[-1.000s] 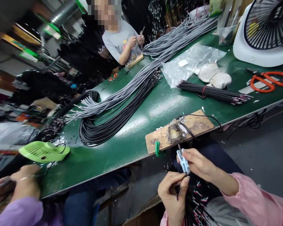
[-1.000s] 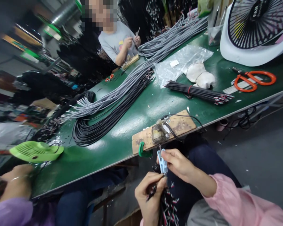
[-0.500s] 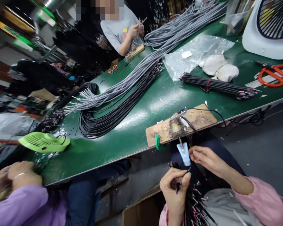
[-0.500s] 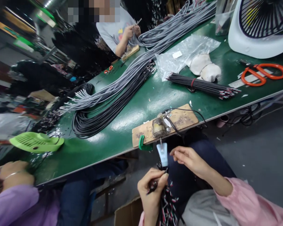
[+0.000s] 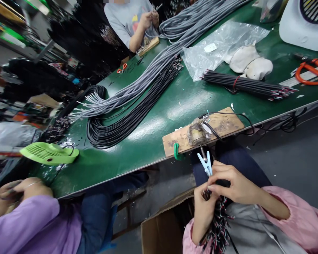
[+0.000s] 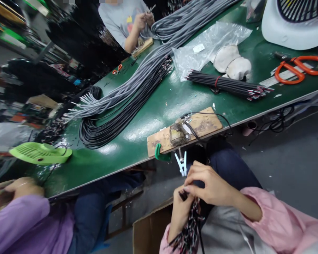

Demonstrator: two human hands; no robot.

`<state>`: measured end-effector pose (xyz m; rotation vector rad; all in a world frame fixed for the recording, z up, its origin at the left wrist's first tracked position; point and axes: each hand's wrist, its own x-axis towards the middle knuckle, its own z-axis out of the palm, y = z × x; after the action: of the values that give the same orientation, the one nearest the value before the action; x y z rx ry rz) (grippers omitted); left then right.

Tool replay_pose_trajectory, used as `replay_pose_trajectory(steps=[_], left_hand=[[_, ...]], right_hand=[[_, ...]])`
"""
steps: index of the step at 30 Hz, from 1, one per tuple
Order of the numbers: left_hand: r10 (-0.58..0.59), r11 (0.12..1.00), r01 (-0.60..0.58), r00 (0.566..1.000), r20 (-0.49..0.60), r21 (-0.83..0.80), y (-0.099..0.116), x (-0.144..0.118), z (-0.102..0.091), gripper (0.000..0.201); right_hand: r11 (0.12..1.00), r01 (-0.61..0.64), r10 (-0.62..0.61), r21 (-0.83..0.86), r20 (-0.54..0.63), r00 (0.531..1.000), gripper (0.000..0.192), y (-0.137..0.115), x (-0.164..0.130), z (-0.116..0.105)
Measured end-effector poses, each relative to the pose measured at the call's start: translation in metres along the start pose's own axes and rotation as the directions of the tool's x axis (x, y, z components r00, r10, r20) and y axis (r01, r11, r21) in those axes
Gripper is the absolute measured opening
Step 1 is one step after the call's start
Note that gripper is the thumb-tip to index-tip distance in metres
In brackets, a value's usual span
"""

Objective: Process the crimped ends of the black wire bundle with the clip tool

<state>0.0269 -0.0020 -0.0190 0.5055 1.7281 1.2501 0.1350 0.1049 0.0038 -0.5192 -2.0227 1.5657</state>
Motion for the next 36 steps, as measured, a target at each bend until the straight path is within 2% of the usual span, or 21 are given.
replay_pose_trajectory(steps=[5, 10, 13, 15, 17, 20, 27, 33, 36], left_hand=[[0.067, 0.998, -0.069, 0.990, 0.123, 0.015, 0.009, 0.001, 0.001, 0.032], [0.037, 0.996, -0.031, 0.997, 0.071, -0.086, 0.003, -0.004, -0.005, 0.033], [0.092, 0.992, -0.086, 0.994, 0.065, -0.094, -0.001, -0.006, -0.007, 0.028], [0.151, 0.988, -0.149, 0.988, 0.044, -0.044, -0.002, -0.006, -0.008, 0.025], [0.196, 0.980, -0.197, 0.980, 0.019, 0.025, -0.002, -0.006, -0.009, 0.024], [0.219, 0.971, -0.220, 0.975, 0.017, 0.090, 0.002, -0.007, -0.008, 0.022], [0.293, 0.935, -0.285, 0.956, -0.005, 0.209, 0.015, -0.006, -0.002, 0.020], [0.296, 0.946, -0.289, 0.955, -0.028, 0.145, 0.009, -0.004, -0.005, 0.020], [0.215, 0.977, -0.215, 0.976, 0.015, 0.006, 0.003, -0.002, -0.010, 0.021]], right_hand=[[0.998, -0.065, 0.066, 0.019, -0.095, 0.993, 0.011, 0.011, -0.004, 0.003], [0.978, -0.163, 0.178, 0.128, -0.114, 0.977, 0.013, 0.022, -0.010, 0.005], [0.990, -0.122, 0.135, 0.066, -0.242, 0.961, 0.012, 0.019, -0.013, 0.005], [0.998, -0.067, 0.064, 0.000, -0.281, 0.958, 0.010, 0.014, -0.016, 0.004], [0.999, -0.021, 0.010, -0.044, -0.243, 0.970, 0.008, 0.009, -0.018, 0.003], [0.998, -0.004, -0.008, -0.065, -0.187, 0.982, 0.010, 0.005, -0.019, 0.002], [0.997, -0.026, 0.011, -0.073, -0.192, 0.981, 0.014, 0.001, -0.018, 0.006], [0.998, -0.051, 0.038, -0.044, -0.264, 0.964, 0.013, 0.007, -0.018, 0.012], [0.998, -0.062, 0.062, 0.010, -0.244, 0.968, 0.014, 0.013, -0.018, 0.010]])
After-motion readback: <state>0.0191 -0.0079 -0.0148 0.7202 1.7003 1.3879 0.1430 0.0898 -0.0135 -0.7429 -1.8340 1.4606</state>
